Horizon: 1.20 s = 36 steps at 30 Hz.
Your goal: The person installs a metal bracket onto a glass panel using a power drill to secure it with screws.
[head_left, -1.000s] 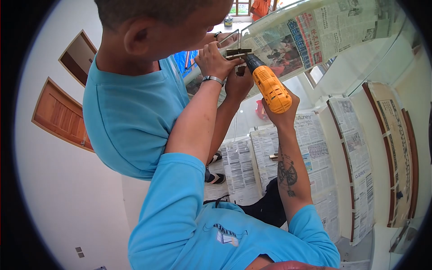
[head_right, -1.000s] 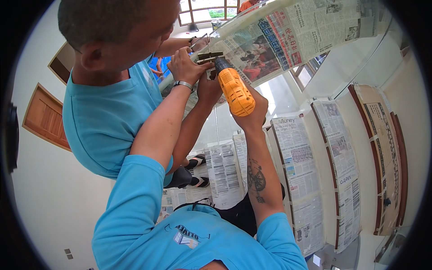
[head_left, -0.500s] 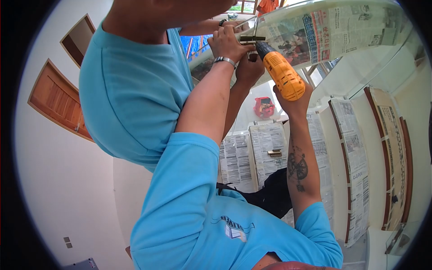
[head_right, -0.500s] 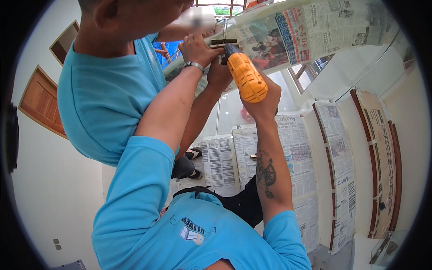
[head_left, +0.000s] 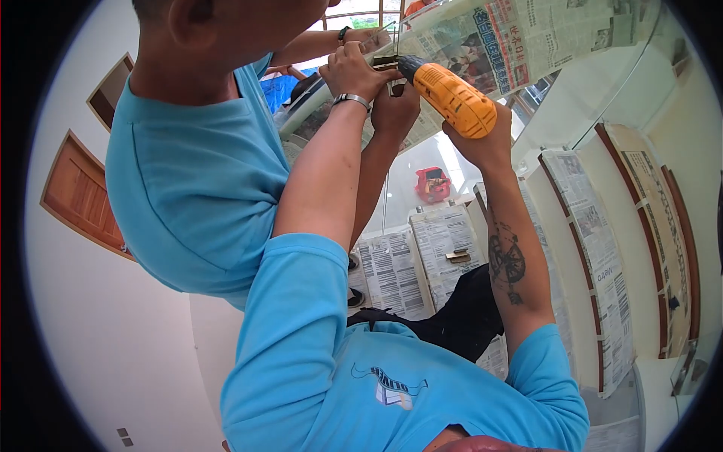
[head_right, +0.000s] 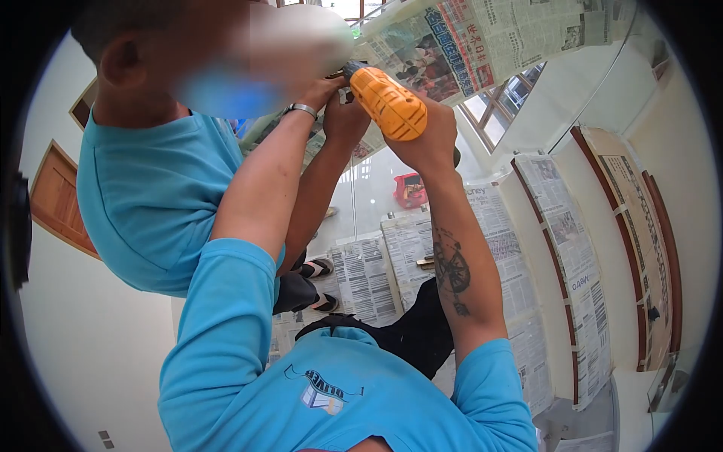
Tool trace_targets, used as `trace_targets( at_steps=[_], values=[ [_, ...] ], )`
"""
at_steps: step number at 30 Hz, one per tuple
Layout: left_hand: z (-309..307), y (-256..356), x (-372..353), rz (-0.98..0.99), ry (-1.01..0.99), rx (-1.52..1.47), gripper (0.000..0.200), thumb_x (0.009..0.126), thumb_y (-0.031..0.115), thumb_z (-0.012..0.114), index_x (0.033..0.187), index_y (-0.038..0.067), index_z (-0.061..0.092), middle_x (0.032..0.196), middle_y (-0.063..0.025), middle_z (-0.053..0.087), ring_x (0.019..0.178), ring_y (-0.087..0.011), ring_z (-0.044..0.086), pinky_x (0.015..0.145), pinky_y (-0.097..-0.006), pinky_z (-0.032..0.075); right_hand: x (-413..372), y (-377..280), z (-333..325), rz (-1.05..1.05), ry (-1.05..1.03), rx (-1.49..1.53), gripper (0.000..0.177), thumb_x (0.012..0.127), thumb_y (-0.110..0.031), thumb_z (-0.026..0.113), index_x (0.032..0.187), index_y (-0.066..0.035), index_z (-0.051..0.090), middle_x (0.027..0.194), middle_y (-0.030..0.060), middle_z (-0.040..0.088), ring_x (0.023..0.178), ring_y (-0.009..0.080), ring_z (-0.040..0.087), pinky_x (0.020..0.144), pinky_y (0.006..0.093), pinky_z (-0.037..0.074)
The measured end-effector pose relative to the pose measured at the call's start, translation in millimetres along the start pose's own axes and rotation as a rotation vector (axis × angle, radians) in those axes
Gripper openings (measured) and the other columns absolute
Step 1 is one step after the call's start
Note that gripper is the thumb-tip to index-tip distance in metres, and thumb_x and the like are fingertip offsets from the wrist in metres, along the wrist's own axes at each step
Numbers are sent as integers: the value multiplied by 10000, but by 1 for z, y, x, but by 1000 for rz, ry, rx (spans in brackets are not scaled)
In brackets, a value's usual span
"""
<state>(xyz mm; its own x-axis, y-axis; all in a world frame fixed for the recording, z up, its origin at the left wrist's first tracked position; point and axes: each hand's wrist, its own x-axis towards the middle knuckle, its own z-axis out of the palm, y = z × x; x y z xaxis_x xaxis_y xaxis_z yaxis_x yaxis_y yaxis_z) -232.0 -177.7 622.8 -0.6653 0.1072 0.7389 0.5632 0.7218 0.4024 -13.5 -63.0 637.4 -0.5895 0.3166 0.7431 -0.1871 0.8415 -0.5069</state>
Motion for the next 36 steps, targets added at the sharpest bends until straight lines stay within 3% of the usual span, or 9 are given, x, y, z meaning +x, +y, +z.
trace_targets(
  at_steps=[3, 6, 8, 12, 14, 24, 26, 30, 36],
  values=[
    [6, -1, 4, 16, 11, 13, 808, 500, 650, 839, 1065, 117, 615, 1092, -78, 641, 1117, -274, 585, 935, -483, 419, 8, -5, 3, -17, -44, -144, 338, 666, -101, 798, 982, -16, 713, 830, 115, 735, 776, 214, 734, 701, 311, 562],
    [8, -3, 3, 19, 26, 44, 912, 455, 751, 817, 1081, 123, 604, 1119, -71, 628, 1114, -262, 576, 935, -451, 392, 4, -1, 8, -40, -36, -113, 376, 675, -110, 793, 1034, -29, 715, 841, 127, 734, 790, 234, 736, 711, 320, 563],
    [7, -5, 3, 31, 25, 19, 902, 461, 743, 821, 1078, 123, 603, 1122, -69, 627, 1118, -264, 572, 930, -457, 395, 2, 1, 13, -51, 2, -59, 462, 685, -261, 818, 1121, -146, 715, 848, 138, 721, 797, 339, 700, 685, 400, 556],
    [-4, 2, 0, 13, 2, -6, 903, 459, 733, 828, 1080, 119, 597, 1134, -74, 626, 1125, -268, 568, 933, -460, 395, -3, 0, 6, -55, 28, -23, 470, 682, -266, 826, 1118, -133, 714, 843, 138, 720, 793, 338, 700, 681, 394, 555],
    [-4, 3, 1, 10, 9, 31, 791, 501, 629, 849, 1052, 116, 608, 1098, -83, 640, 1096, -278, 589, 920, -458, 423, -5, 2, 5, -91, 44, -39, 464, 685, -254, 828, 1112, -114, 713, 838, 138, 720, 785, 333, 702, 673, 380, 554],
    [3, -2, 3, 7, -41, 16, 944, 453, 717, 838, 1120, 100, 580, 1187, -82, 622, 1175, -271, 552, 941, -458, 390, -6, -1, -4, -15, 5, -41, 439, 695, -216, 814, 1108, -108, 710, 839, 139, 721, 794, 330, 704, 670, 368, 549],
    [0, 0, 2, 31, 61, 9, 851, 492, 662, 855, 1089, 109, 607, 1149, -85, 639, 1137, -286, 573, 944, -461, 402, -7, -1, -4, -49, 20, -62, 444, 693, -222, 815, 1112, -118, 710, 836, 137, 720, 795, 329, 704, 672, 376, 548],
    [-11, 6, 2, 9, -44, -14, 847, 493, 645, 860, 1097, 109, 605, 1156, -82, 635, 1134, -284, 575, 942, -460, 405, -7, 5, 2, -60, 31, -56, 454, 685, -228, 817, 1114, -127, 711, 832, 135, 719, 799, 332, 704, 674, 380, 548],
    [-13, 11, 0, 38, 48, 4, 781, 517, 557, 872, 1099, 111, 605, 1131, -77, 643, 1114, -283, 587, 920, -464, 422, -11, 1, -1, -52, 38, -21, 489, 673, -239, 822, 1137, -136, 708, 834, 138, 717, 790, 335, 701, 674, 388, 546]
  ],
)
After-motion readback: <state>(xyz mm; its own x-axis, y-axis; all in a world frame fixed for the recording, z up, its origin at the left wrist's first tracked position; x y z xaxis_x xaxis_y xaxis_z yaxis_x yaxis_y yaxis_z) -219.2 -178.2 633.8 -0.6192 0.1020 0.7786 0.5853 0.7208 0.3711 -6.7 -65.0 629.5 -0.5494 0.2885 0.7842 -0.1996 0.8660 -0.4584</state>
